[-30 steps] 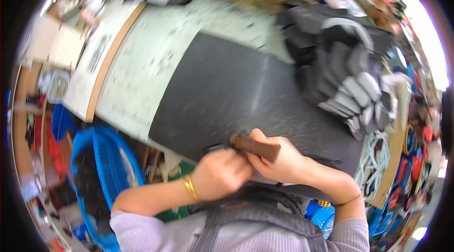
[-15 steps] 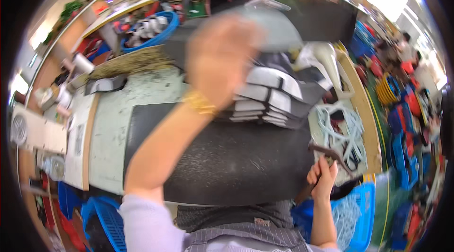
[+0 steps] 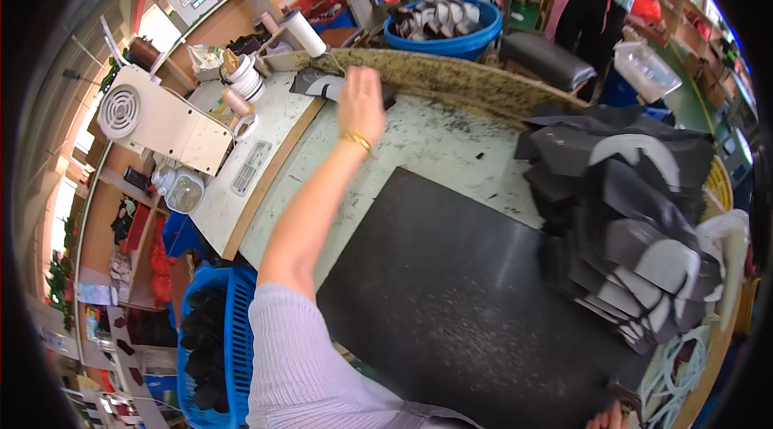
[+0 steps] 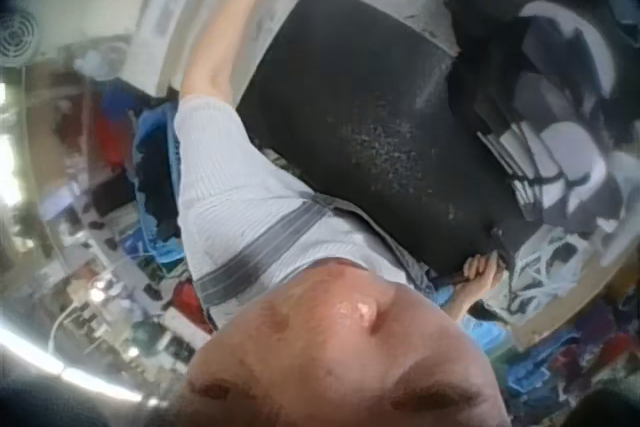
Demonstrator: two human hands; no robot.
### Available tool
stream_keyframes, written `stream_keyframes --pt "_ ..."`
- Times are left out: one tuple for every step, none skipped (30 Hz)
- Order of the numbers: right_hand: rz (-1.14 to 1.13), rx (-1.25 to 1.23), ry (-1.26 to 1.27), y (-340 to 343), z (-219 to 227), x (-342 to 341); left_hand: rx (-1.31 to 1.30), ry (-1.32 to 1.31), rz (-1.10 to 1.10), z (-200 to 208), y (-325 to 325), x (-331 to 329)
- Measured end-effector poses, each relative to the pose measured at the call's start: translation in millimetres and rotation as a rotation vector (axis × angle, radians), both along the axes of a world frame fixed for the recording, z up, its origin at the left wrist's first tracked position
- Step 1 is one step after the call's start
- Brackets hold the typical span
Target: The person folds the edges of shoe components and hammers them down on a work mat using a wooden tool, repeating the process across multiple pieces.
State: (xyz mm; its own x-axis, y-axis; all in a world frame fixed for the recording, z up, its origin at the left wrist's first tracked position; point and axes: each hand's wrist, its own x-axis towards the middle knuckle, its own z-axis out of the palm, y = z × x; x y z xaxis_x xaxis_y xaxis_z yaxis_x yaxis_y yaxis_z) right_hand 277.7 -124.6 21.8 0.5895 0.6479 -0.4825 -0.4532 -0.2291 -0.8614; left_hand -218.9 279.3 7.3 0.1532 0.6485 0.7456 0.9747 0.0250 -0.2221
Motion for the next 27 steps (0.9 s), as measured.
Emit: stream_keyframes --pt "-0.009 -0.013 -0.023 -4 -2 7 -0.043 0.144 0.096 -10 18 -42" --pt "-0.008 0.004 -0.022 -9 -6 15 -0.084 0.284 0.181 -21 33 -68" --pt "-0.016 -0.039 -0.057 -8 -6 17 -0.111 0.292 0.172 -30 43 -77" --pt "-0.024 -0.076 -0.096 -5 -6 16 -0.193 0.342 0.158 -34 52 -83" --pt "-0.025 -0.095 -0.096 -2 -9 15 -0.272 0.391 0.145 -38 58 -90" --pt "-0.047 -0.119 -0.086 0 -8 15 -0.287 0.386 0.139 -42 64 -96" --pt "-0.066 -0.14 -0.076 1 -8 14 -0.381 0.422 0.192 -44 68 -104" --pt "-0.068 -0.148 -0.095 0 -7 14 -0.473 0.446 0.239 -50 68 -108" --pt "-0.068 -0.129 -0.078 -2 -9 14 -0.304 0.428 0.125 -52 59 -124" --pt "-0.072 -0.105 -0.067 -4 -8 14 -0.258 0.387 0.043 -43 44 -124" --pt "-0.049 -0.089 -0.076 -1 -8 12 -0.205 0.397 0.028 -29 17 -128" --pt "-0.038 -0.078 -0.08 2 -7 10 -0.119 0.398 0.031 -13 -16 -130" --pt "-0.017 -0.079 -0.08 3 -6 8 -0.09 0.267 -0.026 5 -50 -131" --pt "-0.003 -0.085 -0.086 2 -5 5 -0.071 0.215 -0.023 23 -85 -117" --pt "-0.054 -0.102 -0.044 1 -4 3 -0.051 0.157 -0.021 39 -121 -99" --pt "-0.048 -0.094 -0.053 3 0 -3 -0.025 0.182 -0.014 51 -152 -84" --pt "0.0 -0.083 -0.058 8 4 -12 0.004 0.204 -0.009 57 -180 -68" --pt "0.047 -0.066 -0.066 7 7 -15 -0.02 0.274 -0.016 62 -204 -45" --pt "0.103 -0.038 -0.183 -3 -4 -6 -0.03 0.32 -0.049 59 -217 -14" --pt "0.187 -0.021 -0.262 1 -5 -16 -0.075 0.418 -0.111 51 -233 8" --pt "0.302 -0.005 -0.299 10 4 -25 -0.176 0.335 -0.241 44 -249 37" --pt "0.526 -0.031 -0.441 31 13 -41 -0.349 0.284 -0.326 34 -266 55" --pt "0.739 -0.001 -0.49 52 27 -62 -0.484 0.09 -0.498 16 -277 65" --pt "0.803 -0.03 -0.583 69 33 -79 -0.478 0.078 -0.51 15 -283 70" --pt "0.867 0.026 -0.589 84 34 -93 -0.556 -0.071 -0.505 18 -285 71" --pt "0.977 0.172 -0.683 106 39 -114 -0.626 -0.225 -0.493 16 -281 67" --pt "1.064 0.272 -0.694 127 33 -125 -0.528 -0.348 -0.561 11 -281 61"
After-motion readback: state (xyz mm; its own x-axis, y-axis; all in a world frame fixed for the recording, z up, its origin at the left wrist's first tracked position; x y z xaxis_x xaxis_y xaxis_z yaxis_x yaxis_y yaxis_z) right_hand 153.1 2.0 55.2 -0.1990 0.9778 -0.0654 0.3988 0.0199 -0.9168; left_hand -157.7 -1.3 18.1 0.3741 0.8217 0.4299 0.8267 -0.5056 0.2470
